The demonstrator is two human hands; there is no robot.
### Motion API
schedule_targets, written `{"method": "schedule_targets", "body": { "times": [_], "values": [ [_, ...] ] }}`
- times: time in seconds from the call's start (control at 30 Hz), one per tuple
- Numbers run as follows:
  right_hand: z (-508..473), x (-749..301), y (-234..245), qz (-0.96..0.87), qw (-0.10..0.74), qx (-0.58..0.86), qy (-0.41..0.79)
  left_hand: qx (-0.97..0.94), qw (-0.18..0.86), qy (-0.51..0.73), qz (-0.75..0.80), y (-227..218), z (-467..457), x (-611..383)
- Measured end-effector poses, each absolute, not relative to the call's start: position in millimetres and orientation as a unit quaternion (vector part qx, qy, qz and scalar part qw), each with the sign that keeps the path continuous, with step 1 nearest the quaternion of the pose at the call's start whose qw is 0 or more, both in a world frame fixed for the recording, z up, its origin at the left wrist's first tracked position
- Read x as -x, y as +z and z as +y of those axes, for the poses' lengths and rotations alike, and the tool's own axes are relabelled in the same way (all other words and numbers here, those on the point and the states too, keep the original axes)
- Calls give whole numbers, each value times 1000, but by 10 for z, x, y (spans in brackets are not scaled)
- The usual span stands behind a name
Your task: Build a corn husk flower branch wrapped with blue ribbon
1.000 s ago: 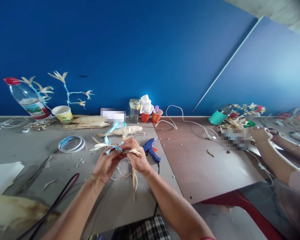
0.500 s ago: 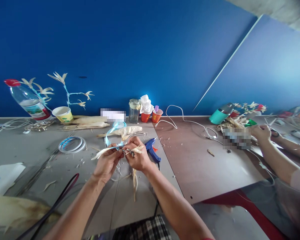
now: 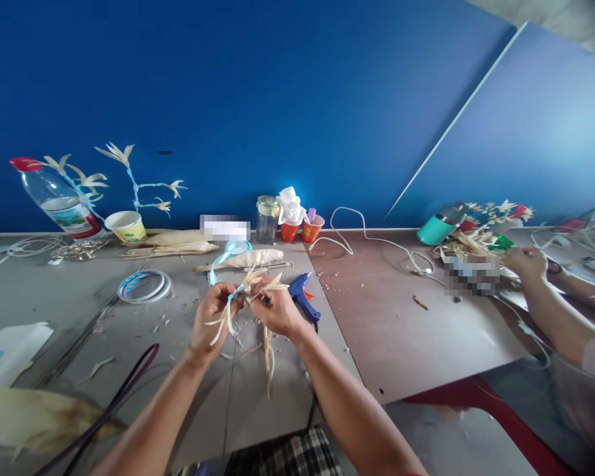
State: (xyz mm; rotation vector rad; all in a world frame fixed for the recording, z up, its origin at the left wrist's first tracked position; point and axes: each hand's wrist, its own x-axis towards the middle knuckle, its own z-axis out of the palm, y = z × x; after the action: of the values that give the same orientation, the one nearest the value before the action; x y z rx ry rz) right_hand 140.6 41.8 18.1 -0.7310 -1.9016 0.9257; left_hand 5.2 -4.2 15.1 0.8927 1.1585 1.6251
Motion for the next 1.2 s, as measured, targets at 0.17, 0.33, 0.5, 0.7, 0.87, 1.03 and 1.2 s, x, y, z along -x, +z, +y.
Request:
{"method": "schedule_targets", "body": {
  "times": [0.17, 0.33, 0.5, 0.7, 0.87, 1.03, 1.2],
  "values": [
    [382, -1389, 199, -546, 407, 285, 674, -348, 458, 672, 466, 207, -59, -91],
    [366, -1435, 261, -377, 349, 222, 829, -330, 458, 683, 463, 153, -36, -63],
    [379, -1473, 297, -409, 310, 192, 836, -242, 501, 712, 428, 122, 5, -11],
    [347, -1281, 200, -531, 431, 265, 680, -236, 551, 696, 395, 149, 1, -38],
    [339, -1229, 160, -577, 443, 274, 630, -282, 536, 679, 415, 147, -28, -71],
    [333, -1242, 122, -581, 476, 319, 577, -333, 516, 668, 420, 50, -27, -44],
    [318, -1201, 101, -529, 505, 356, 582, -353, 497, 655, 447, 2, -29, -31]
  ]
}}
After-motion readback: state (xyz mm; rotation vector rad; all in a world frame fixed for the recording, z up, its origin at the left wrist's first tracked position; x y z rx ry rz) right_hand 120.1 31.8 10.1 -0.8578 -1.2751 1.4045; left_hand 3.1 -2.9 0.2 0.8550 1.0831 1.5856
